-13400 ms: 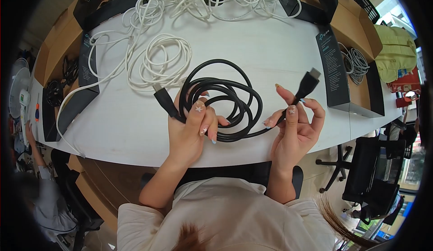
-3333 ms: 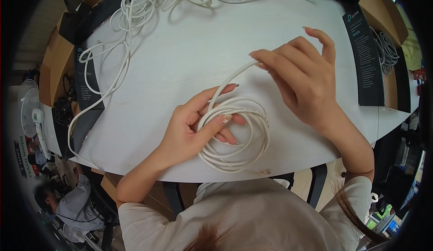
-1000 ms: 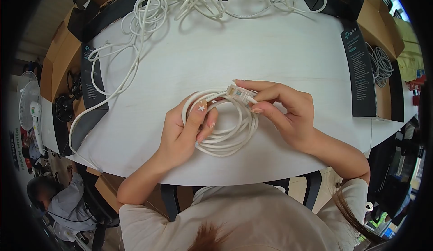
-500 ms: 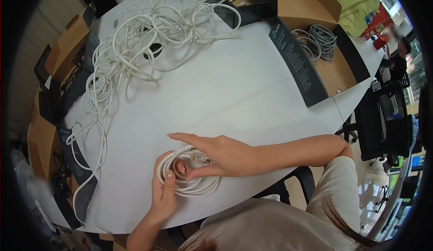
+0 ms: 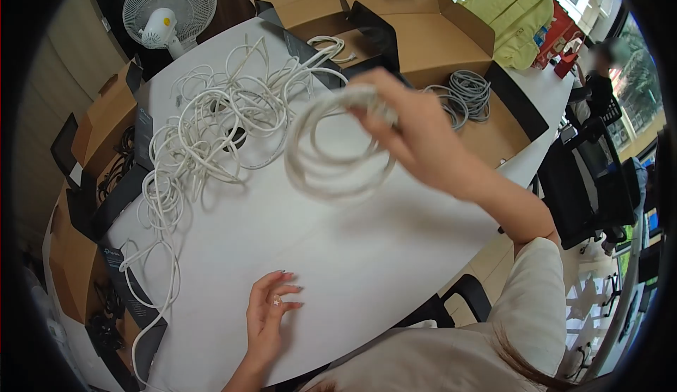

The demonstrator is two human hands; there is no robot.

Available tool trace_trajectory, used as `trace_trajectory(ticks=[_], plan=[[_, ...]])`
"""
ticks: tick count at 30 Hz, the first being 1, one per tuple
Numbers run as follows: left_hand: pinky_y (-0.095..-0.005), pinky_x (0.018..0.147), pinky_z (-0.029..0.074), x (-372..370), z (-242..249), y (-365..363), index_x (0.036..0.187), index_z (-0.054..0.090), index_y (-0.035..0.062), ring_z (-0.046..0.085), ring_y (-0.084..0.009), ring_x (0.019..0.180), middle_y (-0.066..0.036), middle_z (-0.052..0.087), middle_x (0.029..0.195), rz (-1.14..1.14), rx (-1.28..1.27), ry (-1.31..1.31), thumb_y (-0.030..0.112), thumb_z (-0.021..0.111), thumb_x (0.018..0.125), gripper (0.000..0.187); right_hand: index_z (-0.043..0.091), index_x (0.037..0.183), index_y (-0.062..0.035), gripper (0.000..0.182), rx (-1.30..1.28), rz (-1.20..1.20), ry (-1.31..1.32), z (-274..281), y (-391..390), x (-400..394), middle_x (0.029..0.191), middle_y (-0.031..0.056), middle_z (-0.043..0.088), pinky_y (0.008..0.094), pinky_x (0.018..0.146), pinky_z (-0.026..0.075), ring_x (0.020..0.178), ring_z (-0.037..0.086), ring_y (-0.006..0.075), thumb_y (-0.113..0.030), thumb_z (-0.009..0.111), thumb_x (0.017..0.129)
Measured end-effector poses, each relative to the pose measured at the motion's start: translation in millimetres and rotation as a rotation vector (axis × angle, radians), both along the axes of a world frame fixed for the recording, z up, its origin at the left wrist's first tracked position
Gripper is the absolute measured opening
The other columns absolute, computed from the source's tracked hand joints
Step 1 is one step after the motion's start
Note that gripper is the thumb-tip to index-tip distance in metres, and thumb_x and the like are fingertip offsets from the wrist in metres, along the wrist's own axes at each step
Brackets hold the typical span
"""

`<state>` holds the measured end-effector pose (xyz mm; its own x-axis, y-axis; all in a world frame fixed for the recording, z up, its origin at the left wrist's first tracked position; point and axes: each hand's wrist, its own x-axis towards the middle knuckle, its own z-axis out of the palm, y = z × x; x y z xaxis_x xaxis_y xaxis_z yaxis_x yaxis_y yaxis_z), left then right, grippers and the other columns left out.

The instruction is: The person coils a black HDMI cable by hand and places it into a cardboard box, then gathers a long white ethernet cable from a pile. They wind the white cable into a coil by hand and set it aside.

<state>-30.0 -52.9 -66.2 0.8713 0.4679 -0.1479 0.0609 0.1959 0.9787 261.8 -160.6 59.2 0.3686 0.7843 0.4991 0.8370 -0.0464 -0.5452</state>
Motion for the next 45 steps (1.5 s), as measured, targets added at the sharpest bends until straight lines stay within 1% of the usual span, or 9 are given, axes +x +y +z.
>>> trace_trajectory(ticks=[6,13,19,25,28,31,35,36,45], plan=[[-0.0311,0.078,0.048,2,1,-5,0.12,0.043,0.0023,0.055,-0.0167,0.097,-0.013,0.052,0.116,0.014,0.071,0.034,0.016,0.046,0.093,0.03,0.046,0.094,-0.0002,0.016,0.003,-0.486,-0.73,37,62,146,0.08,0.0205,0.062,0.0456,0.06,0.049,0.072,0.061,0.0385,-0.012,0.052,0.085],[-0.0295,0.078,0.049,-1,-2,-1,0.114,0.048,-0.0011,0.057,-0.0145,0.093,-0.011,0.06,0.105,-0.008,-0.017,-0.002,0.006,0.045,0.093,0.023,0.058,0.093,-0.0019,0.015,-0.319,-0.618,-0.768,-15,147,227,0.091,0.0165,0.066,0.0403,0.069,0.053,0.085,0.066,0.0327,-0.009,0.052,0.082],[-0.0275,0.078,0.049,-5,-4,6,0.114,0.05,-0.0018,0.058,-0.0139,0.091,-0.01,0.061,0.101,-0.064,-0.054,0.003,0.007,0.044,0.094,0.022,0.067,0.098,-0.0018,0.023,-0.65,-0.533,-0.632,-25,179,227,0.094,0.0193,0.066,0.0398,0.073,0.053,0.089,0.066,0.0298,-0.013,0.054,0.082],[-0.0253,0.078,0.048,-5,-2,8,0.112,0.052,-0.0027,0.059,-0.0124,0.09,-0.009,0.061,0.099,-0.092,-0.087,-0.006,0.007,0.044,0.095,0.021,0.061,0.1,0.0031,0.039,-0.927,-0.396,0.056,-39,180,249,0.094,0.0167,0.063,0.0418,0.056,0.058,0.08,0.065,0.0319,-0.033,0.062,0.085],[-0.0249,0.077,0.049,-5,-4,9,0.111,0.053,-0.0025,0.059,-0.0124,0.088,-0.009,0.062,0.097,-0.1,-0.085,-0.008,0.007,0.045,0.095,0.021,0.056,0.109,-0.0002,0.049,-0.984,-0.36,0.1,-58,186,273,0.094,0.0187,0.064,0.0439,0.063,0.056,0.082,0.065,0.0339,-0.039,0.067,0.081],[-0.0248,0.077,0.049,-5,-5,8,0.111,0.053,-0.002,0.06,-0.0124,0.086,-0.009,0.062,0.095,-0.108,-0.072,-0.012,0.007,0.045,0.095,0.02,0.047,0.12,-0.0092,0.042,-0.737,-0.668,-0.323,-106,198,292,0.103,0.0174,0.061,0.045,0.074,0.052,0.09,0.062,0.0338,-0.026,0.061,0.084],[-0.0248,0.075,0.049,-6,-3,10,0.111,0.054,-0.001,0.06,-0.0123,0.085,-0.008,0.062,0.094,-0.107,-0.058,0.015,0.008,0.046,0.095,0.02,0.038,0.122,-0.0083,0.054,-0.506,-0.508,-0.734,-99,192,272,0.105,0.0165,0.055,0.0467,0.083,0.048,0.099,0.058,0.0355,-0.033,0.062,0.081],[-0.0246,0.074,0.049,-5,-3,10,0.111,0.054,-0.0008,0.06,-0.0121,0.085,-0.008,0.062,0.094,-0.102,-0.067,0.022,0.008,0.046,0.095,0.02,0.035,0.128,-0.0088,0.074,-0.573,-0.525,-0.665,-96,196,273,0.111,0.0197,0.054,0.0452,0.082,0.049,0.105,0.055,0.0365,-0.044,0.07,0.074],[-0.0233,0.071,0.049,-5,-6,11,0.11,0.054,0.0004,0.058,-0.0085,0.079,-0.006,0.062,0.09,-0.114,-0.073,0.007,0.01,0.045,0.095,0.02,0.034,0.137,-0.0116,0.058,-1.019,-0.364,-0.139,-130,188,312,0.127,0.0208,0.05,0.0395,0.093,0.042,0.111,0.054,0.0296,-0.044,0.044,0.09]])
